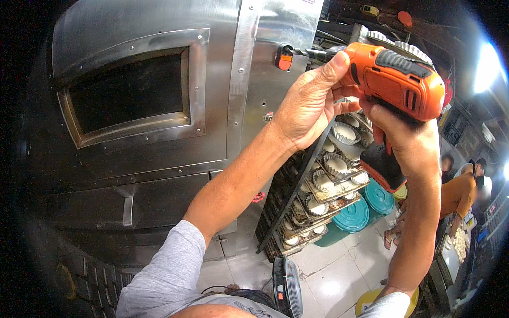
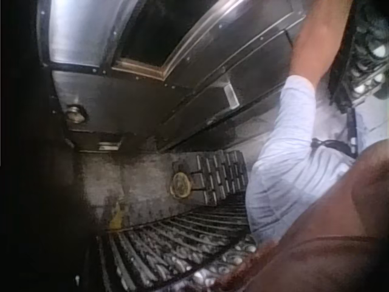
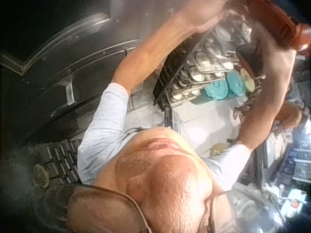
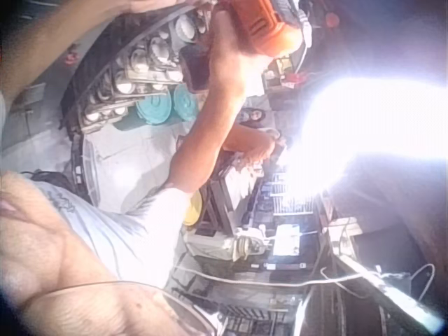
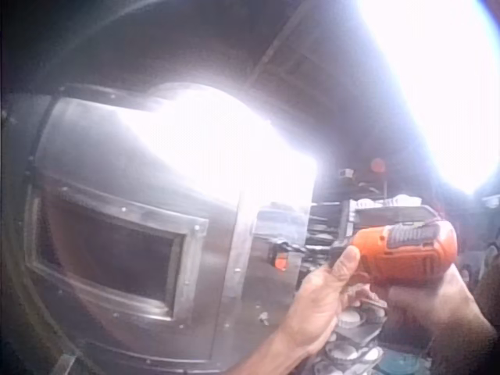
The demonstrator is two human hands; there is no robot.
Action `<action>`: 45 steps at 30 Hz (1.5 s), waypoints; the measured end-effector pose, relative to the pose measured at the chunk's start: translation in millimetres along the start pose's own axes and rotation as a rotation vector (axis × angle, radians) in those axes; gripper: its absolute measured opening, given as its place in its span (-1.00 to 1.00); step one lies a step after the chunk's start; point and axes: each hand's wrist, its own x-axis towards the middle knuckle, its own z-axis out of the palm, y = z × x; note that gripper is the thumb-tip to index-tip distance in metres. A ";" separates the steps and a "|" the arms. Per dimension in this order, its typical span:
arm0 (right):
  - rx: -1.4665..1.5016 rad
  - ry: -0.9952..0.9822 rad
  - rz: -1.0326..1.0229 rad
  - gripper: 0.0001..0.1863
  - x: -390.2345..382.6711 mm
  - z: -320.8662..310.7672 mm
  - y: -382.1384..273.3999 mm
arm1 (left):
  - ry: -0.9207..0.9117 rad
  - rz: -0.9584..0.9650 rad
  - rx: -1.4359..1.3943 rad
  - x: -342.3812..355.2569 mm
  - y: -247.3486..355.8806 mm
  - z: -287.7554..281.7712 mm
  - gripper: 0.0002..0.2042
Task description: The person holds an electric drill and uses it on a fastener located on the side of a large stainless steel industrial oven.
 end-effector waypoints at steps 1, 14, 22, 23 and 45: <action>0.022 0.006 -0.027 -0.67 0.7 2.3 -1.4 | -0.005 0.008 -0.011 1.6 0.1 0.3 -0.48; -0.037 -0.032 -0.038 -0.75 11.7 -7.3 -9.0 | -0.020 0.021 -0.057 8.4 -3.9 7.7 -0.41; -0.071 -0.060 -0.025 -0.75 13.8 -10.4 -13.6 | -0.033 0.020 -0.076 8.8 -4.1 8.0 -0.38; -0.067 -0.055 -0.029 -0.75 14.3 -9.6 -14.5 | -0.032 0.023 -0.074 9.3 -3.2 8.2 -0.38; -0.070 -0.002 -0.004 -0.76 6.7 -4.8 -6.6 | -0.036 0.000 -0.075 8.7 -12.0 2.9 -0.35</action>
